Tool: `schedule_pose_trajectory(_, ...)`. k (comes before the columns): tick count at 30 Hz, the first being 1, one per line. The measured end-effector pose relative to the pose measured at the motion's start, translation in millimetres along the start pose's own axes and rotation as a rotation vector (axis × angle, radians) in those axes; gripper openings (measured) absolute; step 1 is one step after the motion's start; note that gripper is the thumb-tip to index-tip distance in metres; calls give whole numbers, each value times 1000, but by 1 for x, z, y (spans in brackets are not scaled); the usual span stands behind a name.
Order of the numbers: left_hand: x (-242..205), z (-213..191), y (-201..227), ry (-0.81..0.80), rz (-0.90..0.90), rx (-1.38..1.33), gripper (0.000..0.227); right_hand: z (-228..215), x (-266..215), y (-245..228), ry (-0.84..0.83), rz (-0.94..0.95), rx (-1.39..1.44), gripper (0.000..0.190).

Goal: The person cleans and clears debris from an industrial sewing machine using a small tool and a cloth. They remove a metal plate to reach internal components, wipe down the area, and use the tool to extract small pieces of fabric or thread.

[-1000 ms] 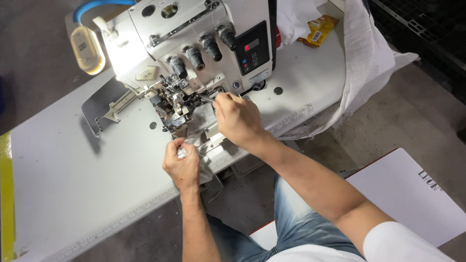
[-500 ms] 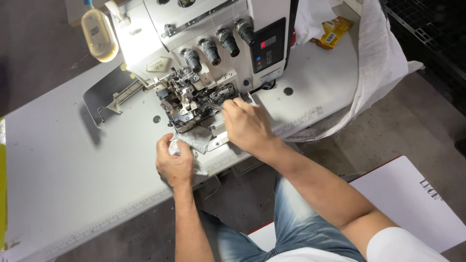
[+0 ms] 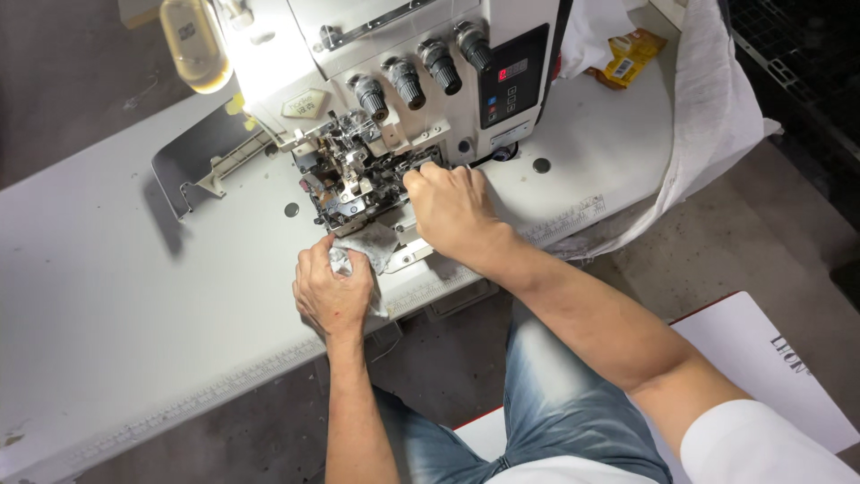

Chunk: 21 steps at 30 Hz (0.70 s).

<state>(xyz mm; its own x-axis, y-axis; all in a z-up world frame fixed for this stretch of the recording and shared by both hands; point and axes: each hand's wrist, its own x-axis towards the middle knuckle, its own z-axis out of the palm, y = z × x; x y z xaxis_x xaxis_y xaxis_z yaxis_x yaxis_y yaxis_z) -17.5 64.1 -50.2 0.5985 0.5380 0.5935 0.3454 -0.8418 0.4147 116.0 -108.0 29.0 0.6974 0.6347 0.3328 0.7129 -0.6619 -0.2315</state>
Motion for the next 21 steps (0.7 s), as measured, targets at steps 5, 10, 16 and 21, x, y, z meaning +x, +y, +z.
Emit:
schedule_pose_trajectory(5, 1, -2, 1, -5, -29, 4, 29, -42, -3, 3, -65, 18, 72, 18)
schedule_pose_trajectory(10, 2, -6, 5, -16, -48, 1, 29, -50, 2, -4, 12, -15, 22, 19)
schedule_pose_trajectory(16, 3, -9, 7, -41, -72, 3, 28, -43, 5, -6, -81, -79, 47, 21)
schedule_pose_trajectory(21, 2, -10, 8, -47, -83, 12, 27, -86, -6, -16, -91, -72, -48, 21)
